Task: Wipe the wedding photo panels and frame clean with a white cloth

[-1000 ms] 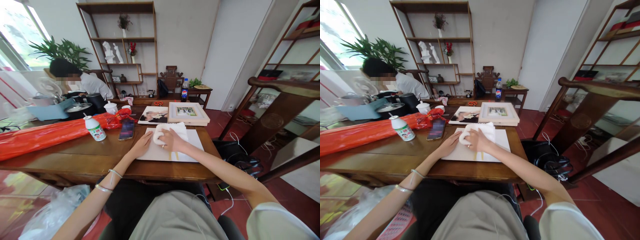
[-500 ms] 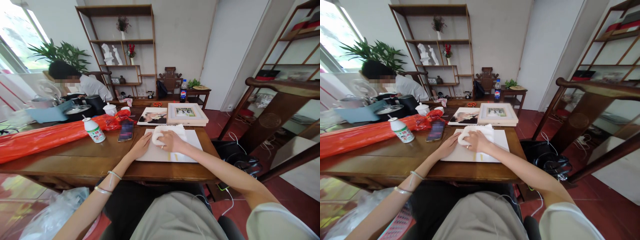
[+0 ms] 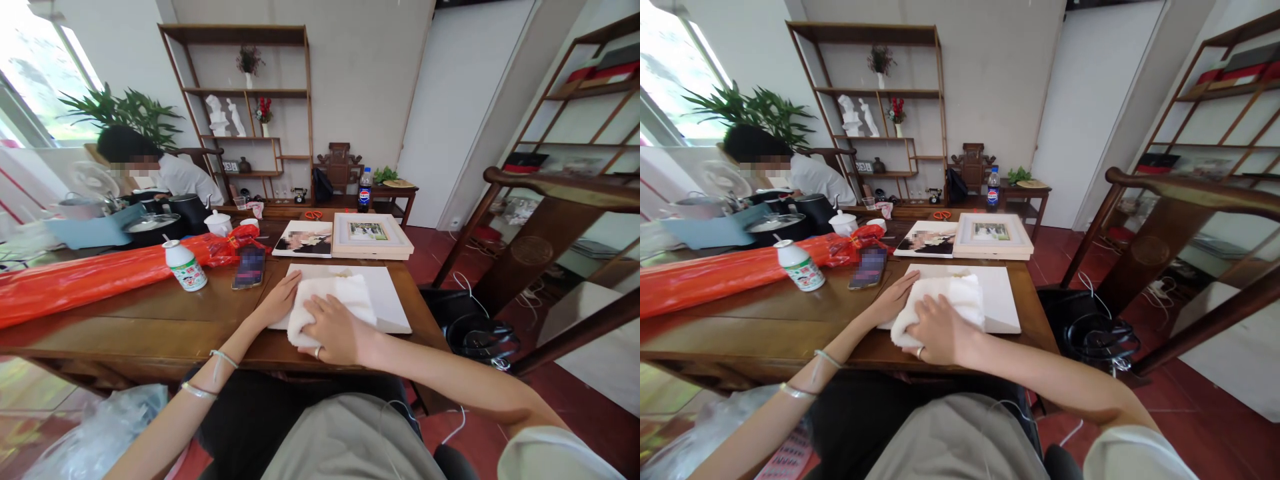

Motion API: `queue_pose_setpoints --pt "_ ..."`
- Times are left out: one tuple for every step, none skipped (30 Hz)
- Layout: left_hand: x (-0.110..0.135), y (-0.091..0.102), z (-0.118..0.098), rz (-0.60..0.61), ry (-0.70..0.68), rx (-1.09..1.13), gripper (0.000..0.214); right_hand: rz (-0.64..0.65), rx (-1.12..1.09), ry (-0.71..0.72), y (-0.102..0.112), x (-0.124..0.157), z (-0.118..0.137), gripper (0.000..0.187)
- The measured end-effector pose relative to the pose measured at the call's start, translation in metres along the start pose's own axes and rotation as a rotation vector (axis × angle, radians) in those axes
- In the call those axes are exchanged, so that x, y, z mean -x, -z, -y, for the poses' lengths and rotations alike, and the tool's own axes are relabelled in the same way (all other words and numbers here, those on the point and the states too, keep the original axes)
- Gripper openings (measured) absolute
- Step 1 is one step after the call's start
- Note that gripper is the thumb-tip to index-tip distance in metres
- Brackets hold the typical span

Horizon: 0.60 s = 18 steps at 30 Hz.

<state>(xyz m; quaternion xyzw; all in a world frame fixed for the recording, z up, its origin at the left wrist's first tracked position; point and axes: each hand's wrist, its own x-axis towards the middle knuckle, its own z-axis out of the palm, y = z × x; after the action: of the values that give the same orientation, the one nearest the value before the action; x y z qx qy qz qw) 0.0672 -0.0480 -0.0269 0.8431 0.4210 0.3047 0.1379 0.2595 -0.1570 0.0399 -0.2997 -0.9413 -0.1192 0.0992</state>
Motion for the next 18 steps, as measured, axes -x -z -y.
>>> queue_pose_setpoints --pt "0.0 0.0 0.0 0.002 0.0 -0.002 0.046 0.001 -0.004 0.008 0.0 0.0 -0.002 0.04" --pt "0.0 0.0 0.0 0.004 -0.002 0.002 0.047 0.002 -0.01 0.012 0.0 -0.001 -0.006 0.04" --pt "0.0 0.0 -0.001 0.003 -0.004 0.01 0.047 0.004 -0.015 0.008 -0.002 -0.003 -0.013 0.039" --pt "0.0 0.0 -0.001 0.0 -0.005 0.019 0.046 0.005 -0.018 -0.002 -0.004 -0.006 -0.021 0.038" --pt "0.0 0.0 -0.001 -0.003 -0.004 0.028 0.046 0.01 -0.018 -0.016 -0.006 -0.01 -0.029 0.037" --pt "0.0 0.0 -0.001 -0.003 -0.001 0.033 0.046 0.017 -0.015 -0.031 -0.008 -0.014 -0.038 0.036" --pt "-0.001 0.0 -0.001 0.0 0.001 0.036 0.046 0.025 -0.009 -0.045 -0.01 -0.018 -0.045 0.036" --pt "-0.001 0.001 -0.002 0.004 0.003 0.037 0.046 0.034 -0.002 -0.057 -0.012 -0.021 -0.05 0.037" --pt "-0.001 0.001 -0.002 0.008 0.004 0.038 0.046 0.043 0.005 -0.065 -0.013 -0.023 -0.053 0.037" --pt "-0.001 0.001 -0.002 0.01 0.002 0.041 0.046 0.049 0.014 -0.068 -0.014 -0.024 -0.052 0.036" --pt "-0.001 0.002 -0.002 0.012 -0.002 0.044 0.046 0.053 0.022 -0.062 -0.014 -0.024 -0.048 0.036" --pt "-0.001 0.002 -0.001 0.014 -0.009 0.049 0.046 0.054 0.03 -0.047 -0.013 -0.022 -0.041 0.034" --pt "-0.001 0.003 -0.001 0.016 -0.017 0.053 0.046 0.052 0.035 -0.023 -0.012 -0.02 -0.032 0.032" --pt "-0.001 0.003 -0.001 0.017 -0.023 0.056 0.045 0.049 0.034 0.006 -0.01 -0.016 -0.022 0.03" --pt "0.0 0.004 0.0 0.02 -0.025 0.057 0.045 0.044 0.028 0.035 -0.008 -0.012 -0.012 0.029" --pt "0.0 0.004 0.0 0.023 -0.024 0.058 0.046 0.037 0.017 0.06 -0.006 -0.007 -0.003 0.028" --pt "0.001 0.004 0.001 0.025 -0.018 0.057 0.047 0.029 0.002 0.079 -0.004 -0.004 0.004 0.028" --pt "0.001 0.004 0.001 0.026 -0.008 0.055 0.048 0.02 -0.014 0.093 -0.002 -0.001 0.008 0.029"
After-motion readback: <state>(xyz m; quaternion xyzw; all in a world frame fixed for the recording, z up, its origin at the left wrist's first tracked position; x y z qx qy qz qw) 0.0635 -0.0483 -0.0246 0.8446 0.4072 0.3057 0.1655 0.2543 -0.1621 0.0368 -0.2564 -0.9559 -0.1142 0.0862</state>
